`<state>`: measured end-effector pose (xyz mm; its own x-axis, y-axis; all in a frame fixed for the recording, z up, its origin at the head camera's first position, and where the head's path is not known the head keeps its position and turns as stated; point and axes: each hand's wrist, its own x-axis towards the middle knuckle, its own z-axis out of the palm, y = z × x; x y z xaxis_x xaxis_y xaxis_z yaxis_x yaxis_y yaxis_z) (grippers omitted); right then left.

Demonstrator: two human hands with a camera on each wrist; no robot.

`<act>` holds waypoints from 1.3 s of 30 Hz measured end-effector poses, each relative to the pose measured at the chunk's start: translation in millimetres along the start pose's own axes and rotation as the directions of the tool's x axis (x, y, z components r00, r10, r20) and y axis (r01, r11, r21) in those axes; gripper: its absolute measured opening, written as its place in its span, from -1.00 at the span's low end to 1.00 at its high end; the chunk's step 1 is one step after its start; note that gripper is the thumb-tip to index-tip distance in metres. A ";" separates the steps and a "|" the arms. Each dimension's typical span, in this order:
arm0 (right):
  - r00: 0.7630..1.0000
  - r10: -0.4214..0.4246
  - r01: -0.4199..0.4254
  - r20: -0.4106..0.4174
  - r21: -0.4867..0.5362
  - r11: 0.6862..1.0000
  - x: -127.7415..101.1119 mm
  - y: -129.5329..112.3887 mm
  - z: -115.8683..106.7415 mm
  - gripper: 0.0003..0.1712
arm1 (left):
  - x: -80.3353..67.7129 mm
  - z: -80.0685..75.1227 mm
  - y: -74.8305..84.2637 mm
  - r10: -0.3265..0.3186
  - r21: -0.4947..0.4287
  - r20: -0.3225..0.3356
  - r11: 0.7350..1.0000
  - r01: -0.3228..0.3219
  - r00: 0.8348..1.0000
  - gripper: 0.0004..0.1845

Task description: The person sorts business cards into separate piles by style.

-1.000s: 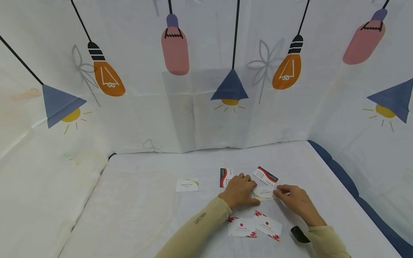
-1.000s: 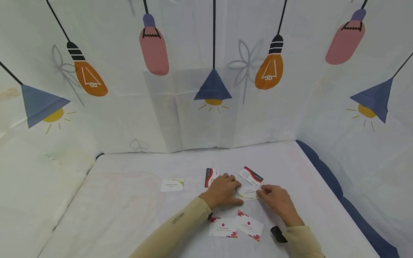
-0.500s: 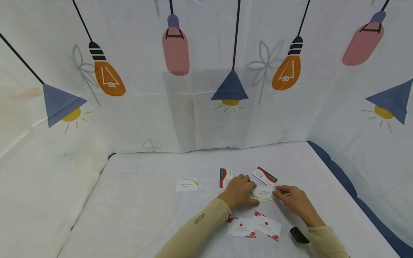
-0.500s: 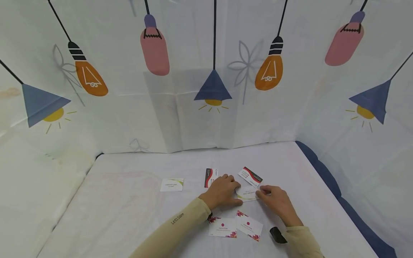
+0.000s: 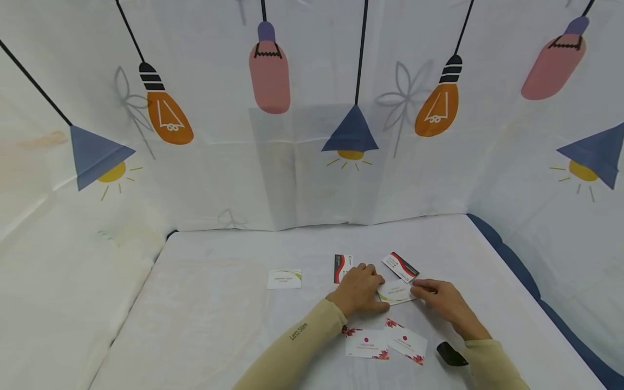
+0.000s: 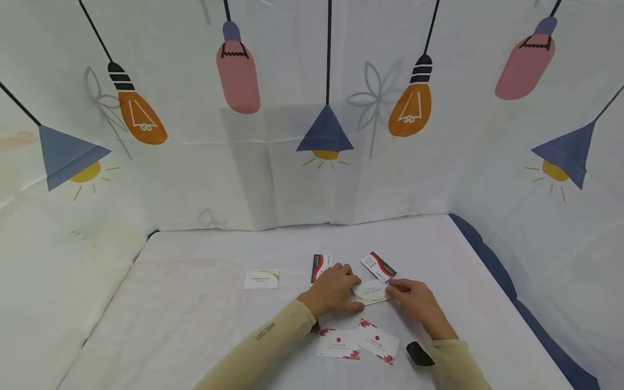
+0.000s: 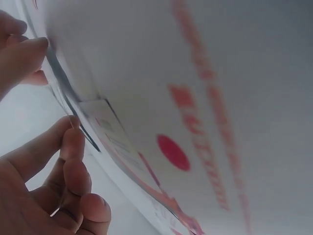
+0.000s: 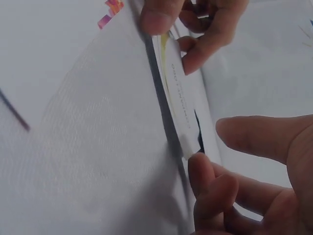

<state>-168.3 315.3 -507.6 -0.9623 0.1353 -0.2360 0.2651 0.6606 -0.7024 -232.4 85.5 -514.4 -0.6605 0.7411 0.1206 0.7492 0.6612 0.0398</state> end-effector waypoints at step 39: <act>0.926 -0.374 0.365 0.052 0.125 0.922 17.4 -25.4 29.3 -0.22 | -45.2 -15.3 -55.4 -0.025 -0.049 -0.101 0.999 0.020 0.995 -0.44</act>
<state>-190.0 279.2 -513.5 -0.9871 -0.1597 0.0092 -0.0993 0.5664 -0.8181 -243.3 13.6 -506.9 -0.6705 0.7087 0.2195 0.7373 0.6693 0.0912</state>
